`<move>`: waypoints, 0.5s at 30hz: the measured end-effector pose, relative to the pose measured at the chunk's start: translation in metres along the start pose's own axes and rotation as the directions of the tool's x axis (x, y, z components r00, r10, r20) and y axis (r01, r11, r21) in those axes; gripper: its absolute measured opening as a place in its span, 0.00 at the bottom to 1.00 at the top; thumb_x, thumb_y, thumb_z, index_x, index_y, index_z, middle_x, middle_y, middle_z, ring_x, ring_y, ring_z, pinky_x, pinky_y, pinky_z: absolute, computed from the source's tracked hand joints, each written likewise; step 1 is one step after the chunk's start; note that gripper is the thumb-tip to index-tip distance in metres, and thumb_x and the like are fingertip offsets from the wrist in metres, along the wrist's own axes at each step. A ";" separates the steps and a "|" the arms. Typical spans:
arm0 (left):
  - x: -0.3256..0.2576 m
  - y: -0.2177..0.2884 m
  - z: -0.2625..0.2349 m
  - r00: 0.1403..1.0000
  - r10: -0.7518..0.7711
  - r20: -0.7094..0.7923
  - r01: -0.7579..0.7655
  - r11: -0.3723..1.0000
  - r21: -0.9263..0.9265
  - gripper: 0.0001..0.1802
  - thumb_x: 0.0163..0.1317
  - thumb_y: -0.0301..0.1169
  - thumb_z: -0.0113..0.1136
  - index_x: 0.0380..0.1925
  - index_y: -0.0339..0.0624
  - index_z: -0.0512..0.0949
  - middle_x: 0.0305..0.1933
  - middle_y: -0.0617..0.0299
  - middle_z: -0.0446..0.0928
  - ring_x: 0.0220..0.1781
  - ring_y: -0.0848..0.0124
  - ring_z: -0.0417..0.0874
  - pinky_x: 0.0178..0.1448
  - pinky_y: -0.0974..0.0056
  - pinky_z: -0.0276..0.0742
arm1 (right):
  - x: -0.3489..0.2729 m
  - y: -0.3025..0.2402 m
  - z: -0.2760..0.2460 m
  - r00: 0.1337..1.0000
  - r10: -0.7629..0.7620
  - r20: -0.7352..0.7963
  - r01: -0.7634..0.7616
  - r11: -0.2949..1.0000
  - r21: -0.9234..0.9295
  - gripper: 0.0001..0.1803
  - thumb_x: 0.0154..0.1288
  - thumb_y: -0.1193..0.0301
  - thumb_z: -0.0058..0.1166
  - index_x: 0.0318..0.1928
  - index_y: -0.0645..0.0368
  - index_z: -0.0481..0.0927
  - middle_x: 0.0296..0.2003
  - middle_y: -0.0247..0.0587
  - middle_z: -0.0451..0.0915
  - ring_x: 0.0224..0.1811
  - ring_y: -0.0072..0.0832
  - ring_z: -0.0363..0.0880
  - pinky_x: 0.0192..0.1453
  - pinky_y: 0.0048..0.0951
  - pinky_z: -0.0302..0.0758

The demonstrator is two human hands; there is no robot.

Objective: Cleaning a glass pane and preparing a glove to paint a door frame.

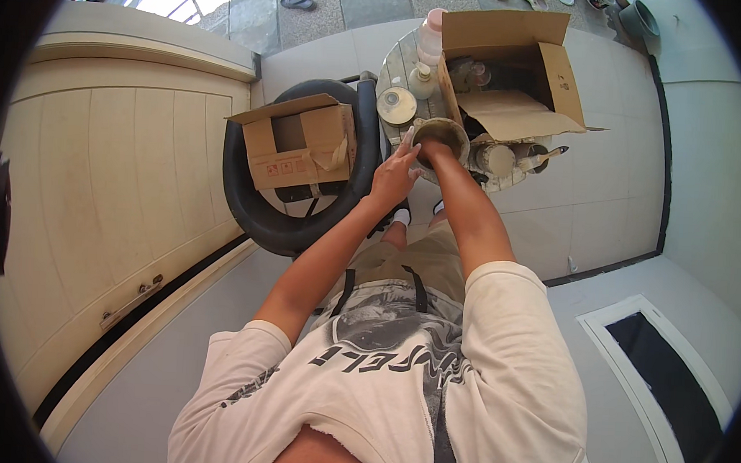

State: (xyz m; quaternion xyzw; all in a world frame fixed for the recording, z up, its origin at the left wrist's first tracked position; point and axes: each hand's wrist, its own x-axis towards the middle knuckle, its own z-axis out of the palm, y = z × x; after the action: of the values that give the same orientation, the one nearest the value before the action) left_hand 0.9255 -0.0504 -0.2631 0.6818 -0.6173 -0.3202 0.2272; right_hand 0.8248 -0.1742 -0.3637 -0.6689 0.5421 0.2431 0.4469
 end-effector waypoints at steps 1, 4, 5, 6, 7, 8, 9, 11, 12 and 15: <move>0.000 0.002 0.001 0.999 -0.018 0.031 0.018 1.000 -0.005 0.32 0.57 0.28 0.67 0.64 0.40 0.72 0.80 0.60 0.54 0.68 0.55 0.74 0.62 0.54 0.75 | 0.002 0.003 0.001 1.000 -0.011 0.004 0.011 1.000 -0.012 0.22 0.66 0.61 0.53 0.54 0.63 0.83 0.61 0.55 0.77 0.64 0.49 0.75 0.65 0.43 0.73; 0.002 0.004 -0.001 0.997 -0.039 0.061 0.039 0.999 -0.007 0.32 0.57 0.28 0.67 0.64 0.40 0.71 0.80 0.59 0.54 0.68 0.54 0.74 0.62 0.54 0.75 | 0.011 0.010 0.003 0.999 -0.046 0.021 0.047 0.997 -0.054 0.23 0.66 0.62 0.53 0.55 0.63 0.82 0.62 0.55 0.76 0.65 0.48 0.75 0.66 0.44 0.73; 0.002 0.005 -0.001 0.997 -0.039 0.062 0.040 0.999 -0.010 0.32 0.57 0.28 0.67 0.64 0.40 0.71 0.80 0.59 0.54 0.68 0.54 0.74 0.62 0.54 0.75 | 0.015 0.013 0.003 0.998 -0.057 0.027 0.058 0.996 -0.070 0.23 0.66 0.62 0.53 0.55 0.63 0.82 0.63 0.54 0.76 0.66 0.48 0.74 0.66 0.44 0.72; 0.001 0.005 -0.002 0.997 -0.044 0.057 0.045 0.999 -0.008 0.32 0.57 0.28 0.67 0.64 0.40 0.72 0.80 0.59 0.55 0.68 0.54 0.74 0.62 0.54 0.75 | 0.019 0.016 0.003 0.997 -0.068 0.033 0.071 0.994 -0.086 0.23 0.66 0.62 0.53 0.56 0.63 0.82 0.63 0.54 0.75 0.66 0.48 0.74 0.66 0.44 0.72; 0.001 0.006 -0.003 0.997 -0.047 0.053 0.048 0.999 -0.006 0.32 0.57 0.28 0.68 0.64 0.40 0.72 0.80 0.59 0.55 0.67 0.54 0.74 0.62 0.54 0.75 | 0.024 0.020 0.003 0.996 -0.078 0.038 0.082 0.991 -0.102 0.23 0.66 0.62 0.53 0.56 0.63 0.82 0.64 0.54 0.75 0.66 0.48 0.74 0.66 0.44 0.72; 0.003 0.008 -0.001 0.998 -0.035 0.056 0.036 0.999 -0.012 0.32 0.57 0.28 0.68 0.64 0.40 0.72 0.80 0.59 0.55 0.67 0.54 0.74 0.62 0.54 0.75 | 0.028 0.028 -0.001 0.996 -0.081 0.034 0.085 0.990 -0.116 0.23 0.66 0.62 0.52 0.56 0.63 0.81 0.64 0.54 0.74 0.66 0.48 0.74 0.66 0.44 0.72; 0.004 0.011 0.002 0.998 -0.020 0.056 0.020 1.000 -0.006 0.32 0.57 0.29 0.68 0.63 0.40 0.72 0.80 0.59 0.55 0.67 0.54 0.75 0.61 0.54 0.76 | 0.032 0.037 -0.006 0.997 -0.070 0.023 0.072 0.991 -0.114 0.23 0.66 0.62 0.52 0.56 0.63 0.81 0.64 0.54 0.74 0.66 0.48 0.74 0.66 0.44 0.72; 0.008 0.013 0.004 0.999 -0.003 0.054 0.003 1.000 0.001 0.32 0.57 0.29 0.68 0.63 0.40 0.73 0.80 0.60 0.54 0.66 0.54 0.76 0.61 0.54 0.76 | 0.034 0.041 -0.016 0.989 -0.124 0.082 0.145 0.930 -0.338 0.21 0.66 0.63 0.52 0.53 0.62 0.83 0.60 0.56 0.78 0.64 0.48 0.76 0.65 0.43 0.73; 0.010 0.016 0.006 0.997 0.000 0.072 0.000 1.000 -0.001 0.32 0.57 0.29 0.68 0.63 0.40 0.73 0.80 0.60 0.54 0.65 0.53 0.76 0.60 0.54 0.76 | 0.031 0.051 -0.022 0.991 -0.115 0.071 0.132 0.933 -0.336 0.21 0.66 0.63 0.52 0.53 0.62 0.83 0.60 0.56 0.78 0.64 0.48 0.76 0.65 0.43 0.73; 0.000 0.003 -0.003 0.998 -0.049 0.045 0.048 0.999 0.011 0.31 0.57 0.29 0.69 0.62 0.40 0.73 0.80 0.61 0.54 0.64 0.53 0.77 0.59 0.54 0.77 | 0.000 0.018 -0.034 0.981 -0.179 0.070 0.192 0.890 -0.414 0.20 0.63 0.62 0.56 0.47 0.66 0.85 0.52 0.59 0.82 0.55 0.49 0.82 0.58 0.41 0.77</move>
State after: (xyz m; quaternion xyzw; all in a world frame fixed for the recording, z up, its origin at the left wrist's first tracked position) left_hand 0.9257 -0.0512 -0.2593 0.6901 -0.6072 -0.3381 0.2020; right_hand 0.8021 -0.2038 -0.3531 -0.7938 0.4043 0.3201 0.3225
